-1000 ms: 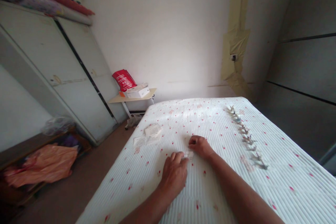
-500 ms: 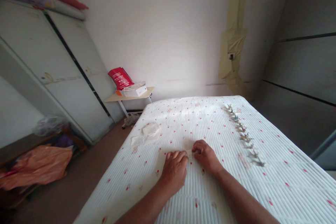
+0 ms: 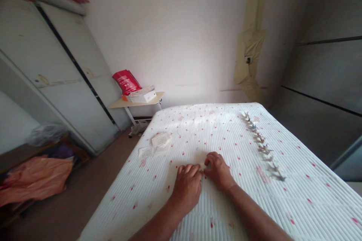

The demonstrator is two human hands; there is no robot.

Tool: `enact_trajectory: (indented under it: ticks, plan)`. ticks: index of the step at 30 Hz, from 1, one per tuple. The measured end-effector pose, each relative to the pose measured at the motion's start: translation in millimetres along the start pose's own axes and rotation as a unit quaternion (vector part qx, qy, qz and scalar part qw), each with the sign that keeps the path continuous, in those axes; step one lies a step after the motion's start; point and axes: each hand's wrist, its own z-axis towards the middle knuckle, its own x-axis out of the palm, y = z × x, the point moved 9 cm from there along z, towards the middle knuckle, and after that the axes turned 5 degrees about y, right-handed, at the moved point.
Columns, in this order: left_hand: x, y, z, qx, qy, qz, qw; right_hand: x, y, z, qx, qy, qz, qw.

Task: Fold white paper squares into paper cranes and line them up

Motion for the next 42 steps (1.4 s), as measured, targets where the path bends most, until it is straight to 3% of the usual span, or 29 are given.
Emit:
enact_trajectory:
  ticks: [7, 11, 17, 25, 30, 33, 39, 42]
  plan:
    - [-1.0, 0, -1, 0.004, -0.006, -0.009, 1.000, -8, -8, 4, 0.016, -0.002, 0.042, 0.999]
    - [-1.4, 0, -1, 0.003, -0.008, -0.015, 1.000, -11, -24, 7, 0.077, 0.014, 0.084, 0.993]
    - [0.4, 1, -1, -0.003, -0.015, -0.010, 1.000, -9, -13, 13, 0.077, -0.014, -0.007, 0.997]
    - [1.3, 1, 0, -0.006, -0.010, -0.001, 1.000, 0, -12, 19, 0.094, 0.030, -0.057, 0.994]
    - [-2.4, 1, -1, -0.004, -0.007, 0.004, 1.000, -11, -24, 23, 0.092, -0.005, -0.011, 0.996]
    - [-2.9, 1, -1, -0.006, -0.005, 0.000, 1.000, -11, -32, 20, 0.109, 0.015, 0.041, 0.993]
    - [-2.6, 0, -1, -0.003, 0.003, 0.001, 1.000, -4, -8, 11, 0.006, 0.046, 0.054, 0.997]
    - [-3.6, 2, -1, -0.007, 0.007, -0.006, 1.000, -2, -4, 9, -0.011, 0.052, 0.048, 0.997]
